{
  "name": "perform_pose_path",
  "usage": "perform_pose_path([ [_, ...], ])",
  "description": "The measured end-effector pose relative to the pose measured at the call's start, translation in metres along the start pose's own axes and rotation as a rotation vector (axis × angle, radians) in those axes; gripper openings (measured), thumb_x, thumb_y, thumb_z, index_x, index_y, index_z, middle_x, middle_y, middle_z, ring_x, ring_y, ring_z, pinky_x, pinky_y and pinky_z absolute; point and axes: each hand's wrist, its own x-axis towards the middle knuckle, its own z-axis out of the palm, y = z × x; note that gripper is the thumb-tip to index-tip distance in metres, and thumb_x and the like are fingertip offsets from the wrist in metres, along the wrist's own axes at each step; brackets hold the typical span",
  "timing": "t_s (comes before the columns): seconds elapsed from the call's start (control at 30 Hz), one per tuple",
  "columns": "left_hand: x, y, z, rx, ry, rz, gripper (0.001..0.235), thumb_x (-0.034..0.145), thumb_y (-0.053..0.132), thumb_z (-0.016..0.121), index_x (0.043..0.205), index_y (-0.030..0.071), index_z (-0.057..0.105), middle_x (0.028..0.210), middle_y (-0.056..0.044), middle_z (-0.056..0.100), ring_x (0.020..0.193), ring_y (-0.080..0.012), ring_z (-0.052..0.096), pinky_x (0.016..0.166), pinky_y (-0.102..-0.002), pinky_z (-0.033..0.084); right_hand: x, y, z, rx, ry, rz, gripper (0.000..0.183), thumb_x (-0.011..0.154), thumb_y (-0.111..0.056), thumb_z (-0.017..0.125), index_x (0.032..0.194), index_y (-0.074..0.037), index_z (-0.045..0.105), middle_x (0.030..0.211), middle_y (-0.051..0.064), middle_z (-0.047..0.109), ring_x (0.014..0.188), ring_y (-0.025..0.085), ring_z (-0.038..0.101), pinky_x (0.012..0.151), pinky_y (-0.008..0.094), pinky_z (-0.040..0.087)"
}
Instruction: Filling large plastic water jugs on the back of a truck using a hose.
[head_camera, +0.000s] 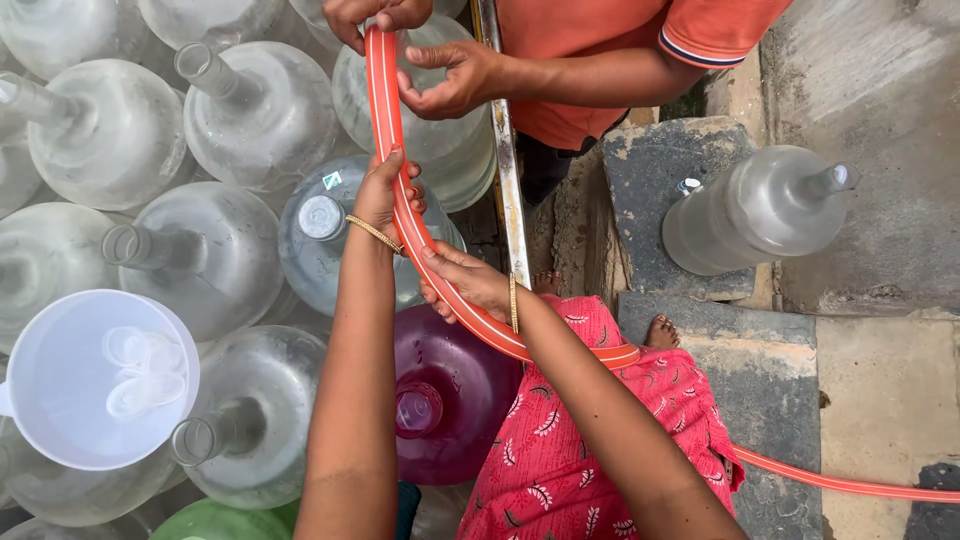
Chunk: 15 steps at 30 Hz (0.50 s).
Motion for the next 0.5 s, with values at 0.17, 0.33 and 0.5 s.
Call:
perform_pose_path([
  [0.17, 0.009, -0.016, 0.000, -0.017, -0.002, 0.019, 0.031, 0.101, 0.030, 0.062, 0.124, 0.019, 0.046, 0.083, -0.004, 0.056, 0.051, -0.0113, 0.048, 0.044, -0.028, 0.045, -0.005, 0.004, 0.001, -0.078, 0.122, 0.020, 0.046, 0.104, -0.050, 0.047, 0.141, -0.022, 0.046, 0.075, -0.001, 0.057, 0.055, 0.008, 0.056, 0.048, 0.024, 0.051],
  [0.33, 0.015, -0.020, 0.021, 0.008, 0.004, 0.040, 0.032, 0.100, 0.031, 0.062, 0.128, 0.020, 0.052, 0.080, -0.002, 0.055, 0.050, -0.0111, 0.048, 0.043, -0.027, 0.045, -0.016, -0.007, -0.004, -0.079, 0.152, -0.037, 0.045, 0.105, -0.052, 0.046, 0.135, -0.018, 0.049, 0.073, 0.001, 0.056, 0.053, 0.008, 0.053, 0.046, 0.024, 0.049],
  [0.5, 0.022, -0.018, 0.049, -0.018, 0.052, 0.067, 0.030, 0.099, 0.031, 0.062, 0.124, 0.018, 0.051, 0.079, -0.003, 0.054, 0.051, -0.0123, 0.049, 0.043, -0.028, 0.045, -0.033, -0.033, -0.007, -0.108, 0.185, -0.053, 0.043, 0.105, -0.051, 0.045, 0.131, -0.017, 0.051, 0.071, 0.002, 0.056, 0.051, 0.009, 0.053, 0.045, 0.024, 0.049],
])
